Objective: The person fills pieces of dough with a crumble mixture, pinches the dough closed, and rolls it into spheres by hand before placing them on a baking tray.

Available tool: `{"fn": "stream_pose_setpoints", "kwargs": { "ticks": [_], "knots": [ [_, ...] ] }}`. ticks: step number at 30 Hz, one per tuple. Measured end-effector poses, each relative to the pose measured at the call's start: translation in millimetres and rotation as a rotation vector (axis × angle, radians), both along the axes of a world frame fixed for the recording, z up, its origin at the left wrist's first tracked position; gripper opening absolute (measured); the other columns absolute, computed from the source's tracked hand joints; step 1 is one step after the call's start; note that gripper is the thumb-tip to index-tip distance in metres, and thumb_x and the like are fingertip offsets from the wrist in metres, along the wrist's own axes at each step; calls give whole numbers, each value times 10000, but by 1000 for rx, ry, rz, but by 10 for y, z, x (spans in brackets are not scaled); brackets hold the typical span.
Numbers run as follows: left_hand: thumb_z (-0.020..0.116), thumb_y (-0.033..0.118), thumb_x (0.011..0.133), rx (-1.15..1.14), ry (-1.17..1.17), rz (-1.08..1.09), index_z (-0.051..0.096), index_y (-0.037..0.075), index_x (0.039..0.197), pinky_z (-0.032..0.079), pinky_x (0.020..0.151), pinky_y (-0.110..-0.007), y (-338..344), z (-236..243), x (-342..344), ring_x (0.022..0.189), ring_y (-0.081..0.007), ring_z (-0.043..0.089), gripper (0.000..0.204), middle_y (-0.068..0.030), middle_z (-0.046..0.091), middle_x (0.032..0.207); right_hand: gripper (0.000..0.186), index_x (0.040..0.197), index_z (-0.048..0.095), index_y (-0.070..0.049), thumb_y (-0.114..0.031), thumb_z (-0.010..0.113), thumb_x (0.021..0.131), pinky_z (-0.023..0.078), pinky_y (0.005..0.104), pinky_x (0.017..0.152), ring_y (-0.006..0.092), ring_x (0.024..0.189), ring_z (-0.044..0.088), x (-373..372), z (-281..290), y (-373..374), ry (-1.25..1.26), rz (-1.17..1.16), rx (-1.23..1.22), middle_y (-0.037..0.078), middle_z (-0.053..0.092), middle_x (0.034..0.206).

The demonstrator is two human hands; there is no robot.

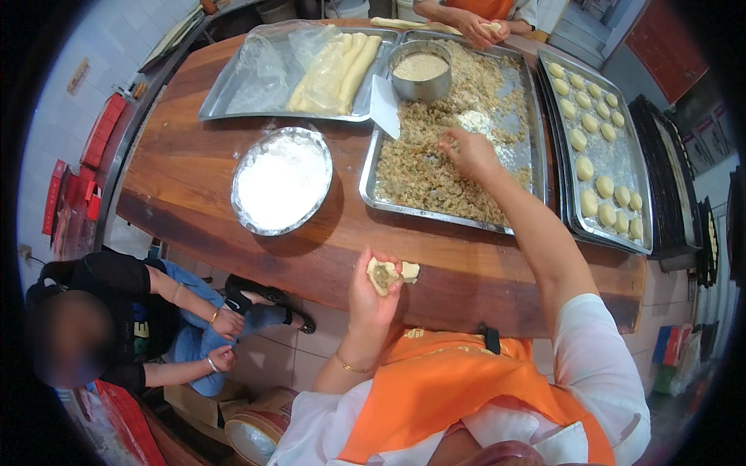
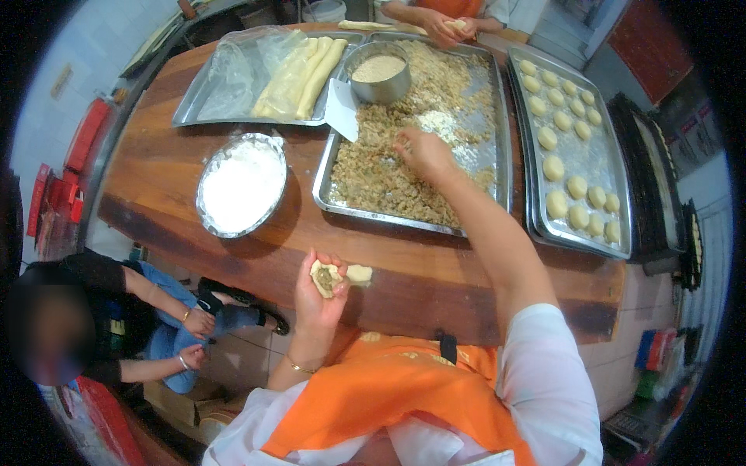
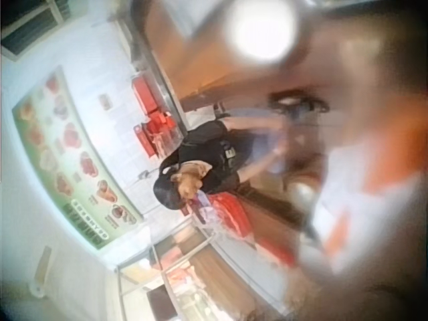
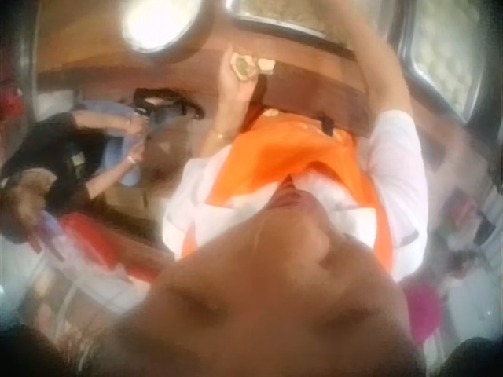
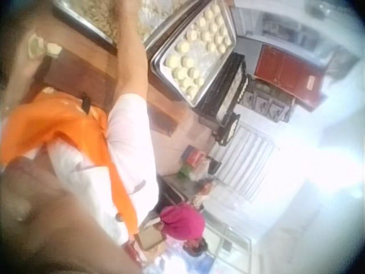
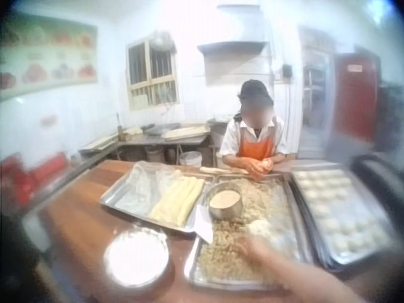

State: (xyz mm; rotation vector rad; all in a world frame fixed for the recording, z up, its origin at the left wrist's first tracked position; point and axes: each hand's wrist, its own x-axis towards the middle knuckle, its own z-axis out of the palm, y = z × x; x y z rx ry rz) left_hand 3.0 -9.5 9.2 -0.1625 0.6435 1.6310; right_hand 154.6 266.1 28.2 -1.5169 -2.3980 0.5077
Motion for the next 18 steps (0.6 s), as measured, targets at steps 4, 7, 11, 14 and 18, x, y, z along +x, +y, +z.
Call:
{"fn": "stream_pose_setpoints", "kwargs": {
  "ticks": [4,7,11,14,18],
  "knots": [
    [484,338,1050,-22,-8,-7,553,98,832,416,469,-253,9,-62,39,769,-203,571,332,-70,579,827,398,1277,667,-135,-256,685,898,508,460,912,392,1038,646,222,182,3,42,-77,-162,217,697,1080],
    [484,343,1049,-37,-33,-37,554,97,836,419,470,-254,53,-89,74,765,-204,574,333,-73,585,819,444,1268,666,-113,-60,657,828,489,443,940,382,1043,608,488,81,111,112,384,-50,210,656,1106],
    [481,345,1051,-27,-53,-50,554,93,840,424,475,-257,82,-101,73,769,-208,579,337,-80,591,809,545,1337,612,-151,81,558,846,534,392,874,312,1057,615,521,64,99,143,371,-22,158,633,1171],
    [475,343,1054,-39,-61,-19,553,88,839,429,475,-258,57,-93,21,768,-207,578,342,-85,588,815,492,1352,603,-174,-5,618,891,547,383,851,288,1008,653,212,323,-109,45,158,-236,130,687,1069],
    [470,342,1056,-23,-54,-6,551,85,839,431,474,-259,27,-88,-20,766,-209,575,346,-87,580,823,438,1348,604,-210,-333,671,933,509,447,931,275,1126,644,-92,332,-289,-200,426,205,136,691,1174]
  ]
}}
